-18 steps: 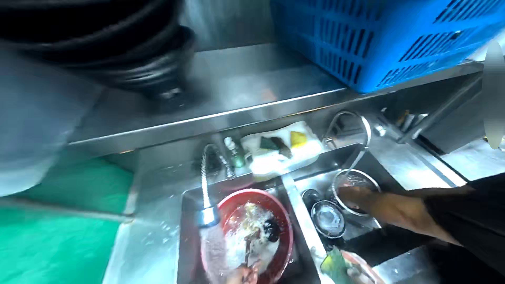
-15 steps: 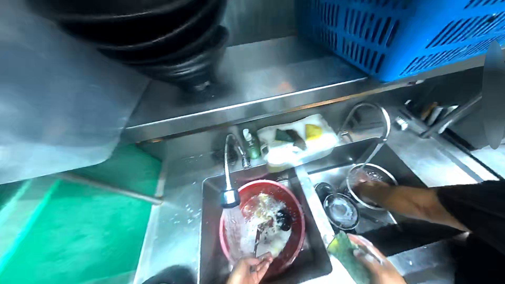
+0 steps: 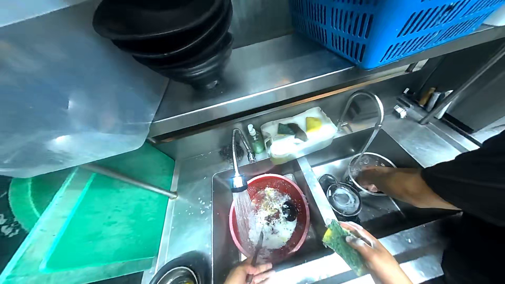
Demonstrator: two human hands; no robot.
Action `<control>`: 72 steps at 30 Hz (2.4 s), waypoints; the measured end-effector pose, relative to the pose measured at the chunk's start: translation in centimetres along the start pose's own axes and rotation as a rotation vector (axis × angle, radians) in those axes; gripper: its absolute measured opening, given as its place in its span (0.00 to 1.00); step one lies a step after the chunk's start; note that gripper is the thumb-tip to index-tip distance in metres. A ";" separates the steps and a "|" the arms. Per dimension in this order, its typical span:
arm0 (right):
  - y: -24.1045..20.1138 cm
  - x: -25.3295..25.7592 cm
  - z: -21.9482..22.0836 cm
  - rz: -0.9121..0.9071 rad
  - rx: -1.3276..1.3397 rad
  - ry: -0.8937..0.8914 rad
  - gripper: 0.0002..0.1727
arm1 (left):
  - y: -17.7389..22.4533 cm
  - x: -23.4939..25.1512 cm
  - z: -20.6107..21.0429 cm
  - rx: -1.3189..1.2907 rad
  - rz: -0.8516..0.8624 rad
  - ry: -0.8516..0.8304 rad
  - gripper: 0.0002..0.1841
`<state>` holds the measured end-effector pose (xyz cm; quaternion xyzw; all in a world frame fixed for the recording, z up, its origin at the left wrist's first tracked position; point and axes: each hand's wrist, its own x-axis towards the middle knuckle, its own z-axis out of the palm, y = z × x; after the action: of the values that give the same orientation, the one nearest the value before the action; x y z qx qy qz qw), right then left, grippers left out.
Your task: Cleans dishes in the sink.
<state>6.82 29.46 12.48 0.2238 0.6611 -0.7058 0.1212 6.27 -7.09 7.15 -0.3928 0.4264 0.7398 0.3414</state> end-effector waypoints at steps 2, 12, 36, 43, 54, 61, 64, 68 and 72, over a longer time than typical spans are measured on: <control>0.5 -0.3 -0.8 0.013 -0.012 0.018 0.26 | -0.1 -1.2 -0.1 -0.006 0.017 -0.014 0.24; 0.4 -1.3 -1.4 0.059 0.205 0.035 0.23 | 1.9 0.8 1.5 -0.055 0.339 -0.018 0.22; 1.8 9.8 5.2 -0.247 -0.538 -0.111 0.24 | -1.6 -0.3 6.0 0.537 0.405 -0.341 0.20; 2.0 4.3 8.9 0.303 0.702 -0.410 0.22 | -1.3 1.5 6.0 0.635 0.517 -0.218 0.19; -5.2 5.5 4.8 0.010 0.900 -0.144 0.20 | 2.8 1.1 5.1 1.089 0.707 -0.183 0.19; -3.3 4.6 6.3 -0.060 0.691 -0.024 0.23 | 1.3 1.3 8.9 0.702 0.681 -0.122 0.23; -1.3 3.3 10.0 -0.177 0.310 -0.035 0.25 | 0.5 1.6 12.0 0.578 0.685 -0.136 0.21; 0.3 2.5 12.0 -0.433 -0.558 -0.075 0.29 | -0.5 2.0 15.0 0.050 0.489 -0.149 0.22; 0.1 1.7 11.0 -0.416 -0.817 -0.169 0.29 | -0.7 2.4 14.9 -0.176 0.377 -0.307 0.27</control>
<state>3.67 18.85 11.81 -0.0382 0.9036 -0.4127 0.1088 1.40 7.00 9.69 -0.2175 0.3692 0.8757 0.2225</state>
